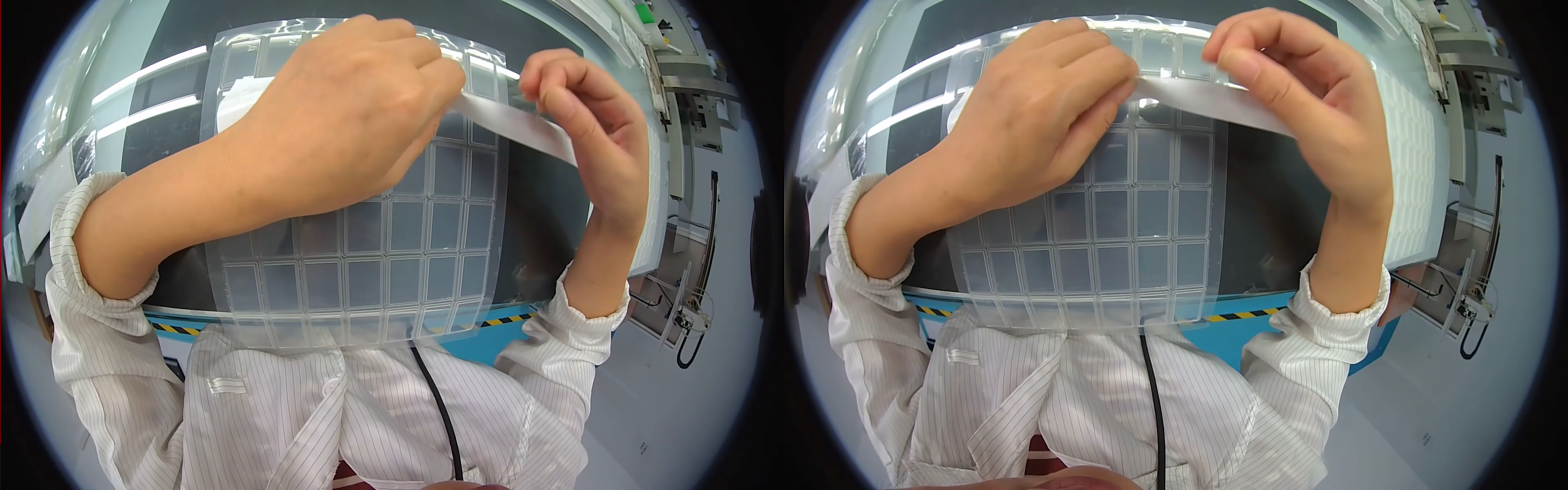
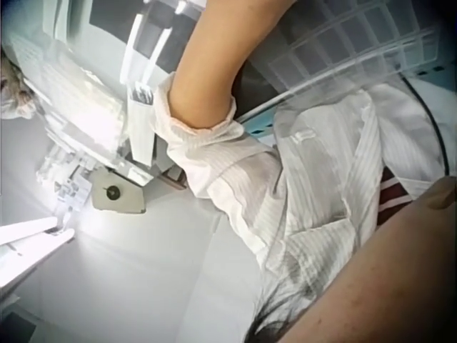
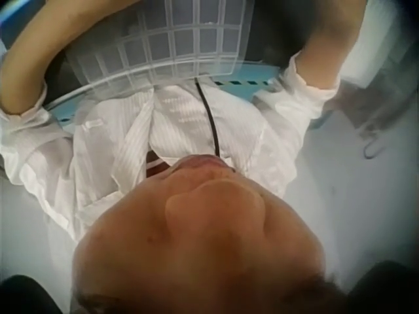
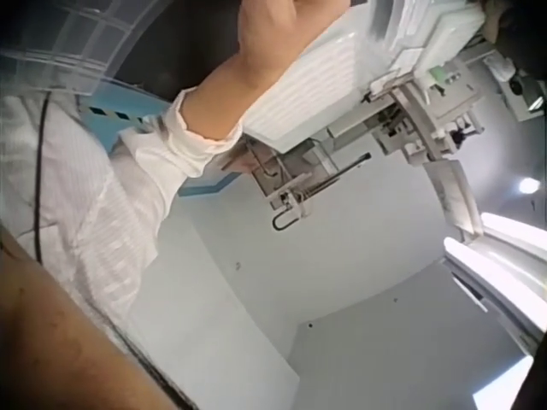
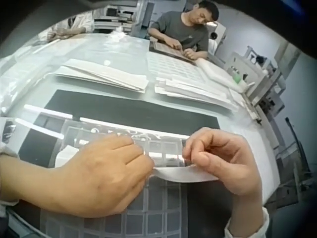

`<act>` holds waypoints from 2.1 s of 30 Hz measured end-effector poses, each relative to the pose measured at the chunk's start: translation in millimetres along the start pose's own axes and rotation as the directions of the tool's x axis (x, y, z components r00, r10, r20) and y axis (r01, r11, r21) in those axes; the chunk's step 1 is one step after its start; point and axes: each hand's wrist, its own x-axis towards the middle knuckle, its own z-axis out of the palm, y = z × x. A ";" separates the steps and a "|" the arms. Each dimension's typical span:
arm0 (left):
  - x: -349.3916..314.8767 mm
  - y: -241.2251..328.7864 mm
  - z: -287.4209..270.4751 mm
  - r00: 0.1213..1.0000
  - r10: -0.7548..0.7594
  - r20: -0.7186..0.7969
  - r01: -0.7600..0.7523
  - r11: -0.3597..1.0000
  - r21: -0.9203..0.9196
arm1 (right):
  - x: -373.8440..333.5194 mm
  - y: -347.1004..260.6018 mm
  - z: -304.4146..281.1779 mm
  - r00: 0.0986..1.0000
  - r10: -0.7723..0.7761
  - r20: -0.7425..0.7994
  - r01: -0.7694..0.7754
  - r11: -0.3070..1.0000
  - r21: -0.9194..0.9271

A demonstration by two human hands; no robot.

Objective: Placing and sticking white adhesive strips onto a plastic grid tray component.

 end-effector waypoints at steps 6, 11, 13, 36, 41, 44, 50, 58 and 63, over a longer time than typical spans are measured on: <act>7.5 15.8 4.5 0.908 -0.224 0.353 0.300 0.937 -0.177 | 35.1 24.6 -9.8 0.980 0.167 -0.104 -0.190 0.940 -0.283; 3.9 11.0 20.1 0.919 -0.220 0.328 0.294 0.936 -0.194 | 39.9 47.5 -18.5 0.991 0.129 -0.037 -0.135 0.955 -0.265; 4.1 11.7 20.1 0.923 -0.216 0.320 0.290 0.934 -0.207 | 39.3 47.5 -22.2 0.996 0.093 0.003 -0.088 0.956 -0.279; -3.4 6.0 30.5 0.969 -0.197 0.151 0.222 0.959 -0.174 | 51.6 26.8 -0.8 0.966 0.255 -0.047 -0.259 0.946 -0.193; -4.0 7.4 28.2 0.965 -0.208 0.162 0.241 0.945 -0.220 | 48.4 30.4 -0.6 0.965 0.251 -0.070 -0.260 0.950 -0.175; -4.1 7.0 29.1 0.971 -0.202 0.130 0.225 0.953 -0.204 | 50.0 30.4 2.8 0.965 0.238 -0.105 -0.256 0.944 -0.209; -0.6 6.7 29.0 0.963 -0.210 0.167 0.241 0.951 -0.194 | 46.7 38.3 3.1 0.987 0.075 -0.144 -0.130 0.897 -0.423; 0.3 6.9 30.2 0.967 -0.188 0.169 0.222 0.952 -0.209 | 41.9 39.3 -4.5 0.992 0.115 -0.060 -0.124 0.979 -0.162; 5.0 -0.6 19.5 0.971 -0.150 0.184 0.201 0.931 -0.303 | 41.8 39.5 -3.5 0.986 0.155 -0.064 -0.162 0.978 -0.131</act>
